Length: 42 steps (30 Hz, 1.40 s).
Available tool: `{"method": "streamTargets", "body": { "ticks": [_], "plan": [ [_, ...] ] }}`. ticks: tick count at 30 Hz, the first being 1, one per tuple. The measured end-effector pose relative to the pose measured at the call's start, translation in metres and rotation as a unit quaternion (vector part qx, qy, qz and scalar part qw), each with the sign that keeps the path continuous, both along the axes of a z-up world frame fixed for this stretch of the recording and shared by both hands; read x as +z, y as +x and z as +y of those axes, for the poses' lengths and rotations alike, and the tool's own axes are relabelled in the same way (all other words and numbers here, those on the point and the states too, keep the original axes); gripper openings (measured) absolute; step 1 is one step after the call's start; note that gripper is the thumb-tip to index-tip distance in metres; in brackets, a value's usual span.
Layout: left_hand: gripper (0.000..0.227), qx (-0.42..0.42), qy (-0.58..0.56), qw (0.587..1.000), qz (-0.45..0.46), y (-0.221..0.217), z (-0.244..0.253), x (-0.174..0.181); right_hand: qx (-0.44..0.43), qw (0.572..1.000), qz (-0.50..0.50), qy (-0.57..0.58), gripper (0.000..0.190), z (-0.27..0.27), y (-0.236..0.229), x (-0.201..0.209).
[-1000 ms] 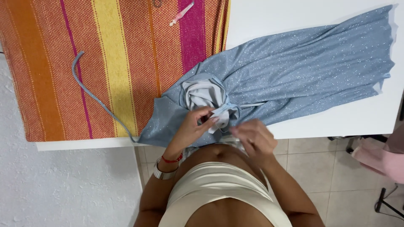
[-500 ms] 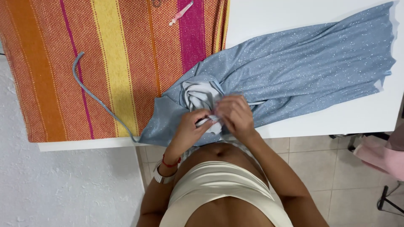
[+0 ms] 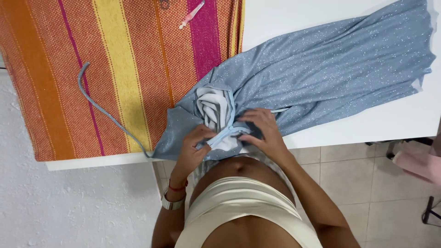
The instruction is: Thread a thin strap through a blue sparkly garment using a safety pin on a work table.
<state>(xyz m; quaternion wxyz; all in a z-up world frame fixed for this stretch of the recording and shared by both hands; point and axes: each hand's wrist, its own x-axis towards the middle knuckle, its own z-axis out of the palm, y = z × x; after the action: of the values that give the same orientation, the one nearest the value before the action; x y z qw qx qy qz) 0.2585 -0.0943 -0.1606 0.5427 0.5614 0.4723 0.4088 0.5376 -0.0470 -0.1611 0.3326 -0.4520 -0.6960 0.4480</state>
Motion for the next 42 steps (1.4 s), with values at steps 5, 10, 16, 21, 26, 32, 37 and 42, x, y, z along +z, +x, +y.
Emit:
{"method": "streamTargets", "body": {
  "ticks": [5,10,16,21,26,32,37,42],
  "plan": [
    [0.024,-0.058,-0.002,0.998,-0.007,0.012,0.011,0.029,0.053,0.998,0.014,0.024,0.031,0.008,-0.005,0.002],
    [0.021,-0.082,-0.026,0.995,0.044,0.031,0.016,0.024,0.014,0.998,0.060,-0.016,0.023,0.001,-0.011,0.026],
    [0.016,0.058,-0.040,0.995,0.069,0.051,0.010,-0.058,-0.032,0.940,-0.175,0.291,0.013,-0.025,-0.035,0.054],
    [0.033,0.095,-0.228,0.921,-0.301,0.045,0.001,-0.049,-0.073,0.935,-0.133,0.322,0.027,-0.039,-0.046,0.050],
    [0.032,0.172,-0.268,0.821,-0.473,0.052,0.016,0.036,-0.033,0.951,-0.093,0.294,0.025,-0.037,-0.056,0.066],
    [0.052,0.198,-0.234,0.865,-0.397,0.053,0.014,0.015,-0.012,0.977,0.003,0.214,0.020,-0.039,-0.055,0.059],
    [0.061,0.166,-0.171,0.927,-0.291,0.055,0.021,0.041,-0.129,0.981,0.032,0.140,0.015,0.003,-0.031,0.051],
    [0.053,0.101,-0.129,0.978,-0.126,0.052,0.017,0.046,-0.005,0.990,0.055,-0.131,0.025,0.056,-0.035,0.043]
  ]
}}
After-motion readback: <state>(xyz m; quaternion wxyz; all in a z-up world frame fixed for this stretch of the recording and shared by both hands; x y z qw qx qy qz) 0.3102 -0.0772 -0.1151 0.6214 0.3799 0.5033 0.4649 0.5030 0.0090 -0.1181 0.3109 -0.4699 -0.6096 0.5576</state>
